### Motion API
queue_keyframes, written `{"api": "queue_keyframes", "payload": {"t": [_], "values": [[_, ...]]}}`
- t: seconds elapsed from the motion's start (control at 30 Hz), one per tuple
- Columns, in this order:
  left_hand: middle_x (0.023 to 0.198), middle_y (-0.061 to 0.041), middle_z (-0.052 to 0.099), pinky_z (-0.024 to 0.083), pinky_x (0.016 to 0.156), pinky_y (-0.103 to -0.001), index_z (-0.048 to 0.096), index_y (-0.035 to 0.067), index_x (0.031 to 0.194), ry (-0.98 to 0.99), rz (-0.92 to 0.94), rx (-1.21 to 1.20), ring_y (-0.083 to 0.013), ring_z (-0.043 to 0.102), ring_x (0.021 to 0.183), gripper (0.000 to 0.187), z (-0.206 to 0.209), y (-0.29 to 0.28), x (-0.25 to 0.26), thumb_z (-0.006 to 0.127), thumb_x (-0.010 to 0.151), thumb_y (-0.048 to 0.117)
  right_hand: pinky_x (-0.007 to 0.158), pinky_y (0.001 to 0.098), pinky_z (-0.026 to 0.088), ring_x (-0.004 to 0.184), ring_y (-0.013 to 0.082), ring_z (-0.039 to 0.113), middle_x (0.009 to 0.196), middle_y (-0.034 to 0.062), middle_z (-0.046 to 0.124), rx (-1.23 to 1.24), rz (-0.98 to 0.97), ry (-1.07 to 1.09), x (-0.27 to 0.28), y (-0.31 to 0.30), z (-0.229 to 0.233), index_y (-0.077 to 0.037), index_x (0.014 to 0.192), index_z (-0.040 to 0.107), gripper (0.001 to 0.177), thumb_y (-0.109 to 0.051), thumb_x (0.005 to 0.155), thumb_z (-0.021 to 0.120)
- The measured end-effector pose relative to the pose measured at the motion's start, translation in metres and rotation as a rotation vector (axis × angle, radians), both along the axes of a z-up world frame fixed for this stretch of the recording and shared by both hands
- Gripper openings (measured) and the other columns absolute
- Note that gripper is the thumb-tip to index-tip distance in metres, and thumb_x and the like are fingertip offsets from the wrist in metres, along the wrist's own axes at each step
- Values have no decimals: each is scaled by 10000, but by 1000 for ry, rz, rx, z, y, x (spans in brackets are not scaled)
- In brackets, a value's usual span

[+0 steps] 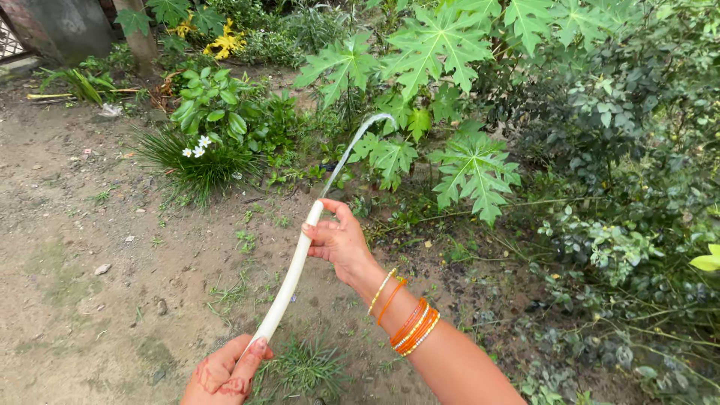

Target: The person waters various plants and trees in a garden by directing water from a hose by hand.

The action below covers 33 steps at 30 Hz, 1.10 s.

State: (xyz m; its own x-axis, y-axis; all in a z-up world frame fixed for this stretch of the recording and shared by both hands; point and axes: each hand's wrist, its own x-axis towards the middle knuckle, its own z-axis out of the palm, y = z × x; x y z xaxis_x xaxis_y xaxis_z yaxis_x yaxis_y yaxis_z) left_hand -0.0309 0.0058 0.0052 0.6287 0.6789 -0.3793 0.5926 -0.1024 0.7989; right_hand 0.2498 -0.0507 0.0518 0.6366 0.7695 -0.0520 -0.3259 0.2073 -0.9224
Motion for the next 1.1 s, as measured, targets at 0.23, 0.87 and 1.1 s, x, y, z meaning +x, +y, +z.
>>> {"api": "queue_keyframes", "payload": {"t": [0.23, 0.87, 1.1], "values": [[525, 17, 353, 249, 452, -285, 736, 120, 962, -135, -24, -162, -85, 347, 451, 319, 4, -4, -24, 617, 970, 415, 691, 362, 634, 817, 214, 722, 981, 97, 685, -72, 65, 150, -18, 1, -28, -129, 1388, 408, 649, -39, 850, 760], [510, 40, 413, 302, 460, -262, 760, 141, 960, -159, -105, -52, -53, 384, 448, 301, -14, -25, 16, 614, 973, 404, 647, 352, 642, 780, 221, 729, 969, 113, 681, -13, -40, -22, 9, -32, 14, -110, 1413, 425, 688, -5, 822, 761], [525, 43, 385, 269, 457, -269, 728, 124, 980, -233, -102, -145, -57, 344, 456, 271, -7, -29, 23, 628, 974, 376, 640, 331, 638, 787, 202, 721, 989, 109, 666, 36, -76, -95, 5, -37, 38, -98, 1422, 428, 687, -13, 831, 766]]}}
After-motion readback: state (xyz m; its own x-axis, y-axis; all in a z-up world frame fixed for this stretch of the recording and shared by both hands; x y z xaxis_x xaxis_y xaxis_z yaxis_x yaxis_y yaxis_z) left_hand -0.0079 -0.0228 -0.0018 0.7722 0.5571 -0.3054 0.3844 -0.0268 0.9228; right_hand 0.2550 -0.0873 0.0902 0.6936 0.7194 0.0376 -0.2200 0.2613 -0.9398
